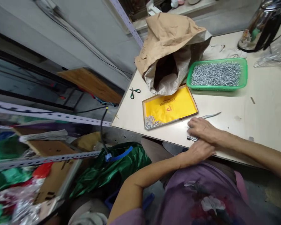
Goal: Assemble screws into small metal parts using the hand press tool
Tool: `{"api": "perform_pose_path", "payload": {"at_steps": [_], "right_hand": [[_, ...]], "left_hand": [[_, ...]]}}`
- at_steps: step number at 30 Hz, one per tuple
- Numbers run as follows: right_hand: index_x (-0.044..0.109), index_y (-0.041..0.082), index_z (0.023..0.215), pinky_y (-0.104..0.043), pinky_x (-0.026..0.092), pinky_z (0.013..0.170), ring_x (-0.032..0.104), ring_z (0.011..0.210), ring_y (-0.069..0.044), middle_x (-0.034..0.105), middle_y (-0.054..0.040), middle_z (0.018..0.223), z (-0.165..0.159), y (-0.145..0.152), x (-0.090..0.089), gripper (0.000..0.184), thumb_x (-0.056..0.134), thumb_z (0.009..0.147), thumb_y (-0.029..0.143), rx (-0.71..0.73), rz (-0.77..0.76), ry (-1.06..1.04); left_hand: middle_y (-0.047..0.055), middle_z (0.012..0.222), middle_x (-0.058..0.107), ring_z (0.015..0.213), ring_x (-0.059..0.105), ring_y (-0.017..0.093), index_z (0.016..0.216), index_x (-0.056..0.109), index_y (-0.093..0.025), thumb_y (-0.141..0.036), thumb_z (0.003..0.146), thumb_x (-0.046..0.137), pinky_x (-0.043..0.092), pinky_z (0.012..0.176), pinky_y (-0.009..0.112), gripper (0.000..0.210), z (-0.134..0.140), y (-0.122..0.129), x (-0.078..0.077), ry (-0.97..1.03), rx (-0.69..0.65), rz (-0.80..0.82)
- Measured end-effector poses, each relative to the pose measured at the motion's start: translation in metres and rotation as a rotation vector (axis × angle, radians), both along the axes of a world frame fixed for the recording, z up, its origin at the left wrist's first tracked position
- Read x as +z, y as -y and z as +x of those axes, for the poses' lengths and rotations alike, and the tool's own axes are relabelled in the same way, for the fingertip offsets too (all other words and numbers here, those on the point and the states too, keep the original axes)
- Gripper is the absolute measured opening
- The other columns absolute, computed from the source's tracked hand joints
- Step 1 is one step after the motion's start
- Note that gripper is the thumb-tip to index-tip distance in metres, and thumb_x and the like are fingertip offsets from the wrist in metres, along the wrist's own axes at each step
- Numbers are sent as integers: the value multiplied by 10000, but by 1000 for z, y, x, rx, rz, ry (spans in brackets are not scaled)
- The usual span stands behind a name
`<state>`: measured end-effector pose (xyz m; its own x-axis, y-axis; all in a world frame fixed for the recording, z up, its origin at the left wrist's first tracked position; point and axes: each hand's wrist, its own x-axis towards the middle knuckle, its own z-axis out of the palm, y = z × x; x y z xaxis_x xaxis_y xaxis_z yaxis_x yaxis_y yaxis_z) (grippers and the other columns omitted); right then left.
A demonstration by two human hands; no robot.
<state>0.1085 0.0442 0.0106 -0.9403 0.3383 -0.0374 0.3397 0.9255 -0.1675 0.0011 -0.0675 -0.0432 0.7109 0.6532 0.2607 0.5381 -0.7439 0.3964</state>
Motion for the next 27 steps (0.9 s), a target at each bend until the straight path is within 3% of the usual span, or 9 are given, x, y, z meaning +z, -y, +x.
{"api": "perform_pose_path", "payload": {"at_steps": [2, 4, 7, 10, 14, 19, 22, 25, 27], "right_hand": [[670, 178, 776, -327, 275, 671, 479, 930, -216, 633, -92, 921, -17, 8, -10, 192, 538, 899, 111, 106, -12, 15], [651, 171, 733, -336, 289, 684, 494, 907, -223, 638, -89, 879, -28, 9, -24, 167, 576, 876, 132, 147, 6, -34], [639, 167, 768, -330, 324, 695, 521, 836, -208, 646, -79, 829, -34, 5, -35, 173, 530, 899, 138, 128, 27, -262], [637, 163, 860, -311, 387, 698, 549, 776, -185, 651, -69, 805, -26, -11, -18, 227, 430, 956, 161, -8, -1, -560], [637, 166, 933, -355, 468, 753, 593, 835, -216, 673, -86, 869, 0, -62, 29, 203, 458, 958, 260, -286, 108, -795], [664, 185, 972, -426, 487, 817, 601, 890, -261, 664, -101, 916, 35, -108, 63, 195, 516, 928, 305, -547, 273, -672], [663, 169, 996, -389, 502, 787, 609, 905, -249, 655, -114, 954, 49, -87, 62, 209, 487, 949, 271, -547, 219, -578], [655, 178, 877, -307, 499, 670, 615, 737, -182, 635, -66, 823, 53, -39, 43, 271, 417, 986, 249, -463, -36, -401], [648, 175, 909, -276, 486, 637, 625, 736, -166, 636, -63, 878, 53, -5, 28, 199, 476, 969, 254, -420, -176, -245]], "left_hand": [[77, 956, 704, 990, 650, 183, 1063, 655, -172, -282, 1000, 413, 532, 933, 336, 273, -21, 8, 5, 23, -30, 123], [60, 874, 689, 893, 640, 165, 1030, 664, -168, -248, 998, 415, 534, 891, 338, 263, -53, 12, 13, 29, 87, 231], [74, 848, 663, 825, 595, 172, 988, 678, -158, -217, 987, 433, 521, 795, 341, 252, -117, 1, 27, -70, 532, 275], [84, 851, 639, 834, 543, 194, 918, 705, -168, -238, 960, 503, 489, 760, 331, 218, -174, -24, 39, -250, 861, 176], [82, 820, 614, 842, 499, 200, 816, 720, -171, -218, 935, 542, 439, 753, 313, 220, -208, -57, 43, -473, 729, -71], [88, 753, 597, 797, 490, 193, 692, 677, -149, -194, 934, 518, 402, 720, 302, 292, -207, -72, 43, -612, 546, -224], [98, 770, 620, 817, 520, 204, 696, 664, -147, -167, 923, 496, 416, 716, 301, 283, -211, -76, 40, -601, 561, -212], [95, 795, 650, 835, 550, 213, 713, 665, -161, -154, 878, 513, 437, 729, 299, 224, -210, -80, 44, -455, 669, -172], [75, 792, 666, 813, 572, 205, 726, 671, -172, -169, 831, 550, 448, 719, 286, 160, -198, -79, 53, -276, 797, -201]]}}
